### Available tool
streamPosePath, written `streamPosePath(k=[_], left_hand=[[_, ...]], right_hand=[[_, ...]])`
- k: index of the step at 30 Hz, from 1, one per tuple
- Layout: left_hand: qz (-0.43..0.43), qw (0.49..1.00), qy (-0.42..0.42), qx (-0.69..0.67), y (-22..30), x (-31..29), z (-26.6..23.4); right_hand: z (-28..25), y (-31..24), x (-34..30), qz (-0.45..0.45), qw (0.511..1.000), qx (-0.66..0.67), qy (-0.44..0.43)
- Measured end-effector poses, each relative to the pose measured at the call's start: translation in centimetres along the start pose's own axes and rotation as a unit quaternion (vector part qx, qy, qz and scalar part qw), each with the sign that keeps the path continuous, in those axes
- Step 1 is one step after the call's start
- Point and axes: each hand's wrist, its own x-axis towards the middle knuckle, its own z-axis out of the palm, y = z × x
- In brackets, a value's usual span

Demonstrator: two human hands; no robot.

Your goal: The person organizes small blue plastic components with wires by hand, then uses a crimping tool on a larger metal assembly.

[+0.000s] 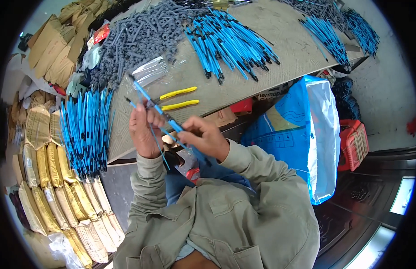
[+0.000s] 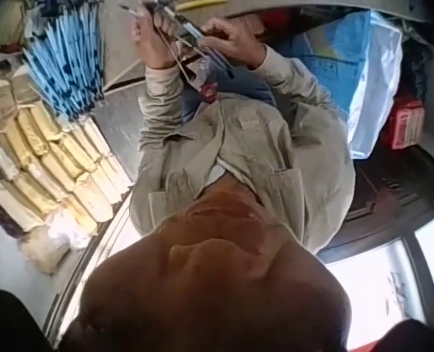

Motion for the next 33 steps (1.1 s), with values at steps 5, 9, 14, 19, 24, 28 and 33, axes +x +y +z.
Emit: streamPosePath(k=[5,9,14,19,24,28,33], left_hand=[[0.015,0.984,0.114,-0.136,4.1,-3.9,-2.5],[0.059,0.979,0.153,-0.119,6.4,-7.7,-4.2],[0.07,0.983,0.149,-0.087,5.8,-10.6,-6.6],[-0.027,0.993,0.118,-0.008,4.1,-10.9,-6.4],[-0.08,0.997,0.013,0.018,3.4,-10.1,-5.8],[-0.123,0.992,-0.003,0.005,2.6,-9.7,-4.8],[-0.1,0.993,0.012,0.064,1.5,-8.8,-4.8]], right_hand=[[-7.7,1.8,9.6,-0.247,0.936,-0.249,-0.032],[-14.3,-0.4,23.0,-0.108,0.655,-0.731,0.159],[-14.4,1.8,26.6,0.01,0.579,-0.79,0.203],[-13.0,0.0,24.6,-0.051,0.701,-0.666,0.25],[-9.5,-3.5,17.4,-0.274,0.74,-0.523,0.322],[-6.1,-5.9,8.7,-0.343,0.75,-0.436,0.359],[-2.8,-5.2,0.3,-0.277,0.819,-0.32,0.387]])
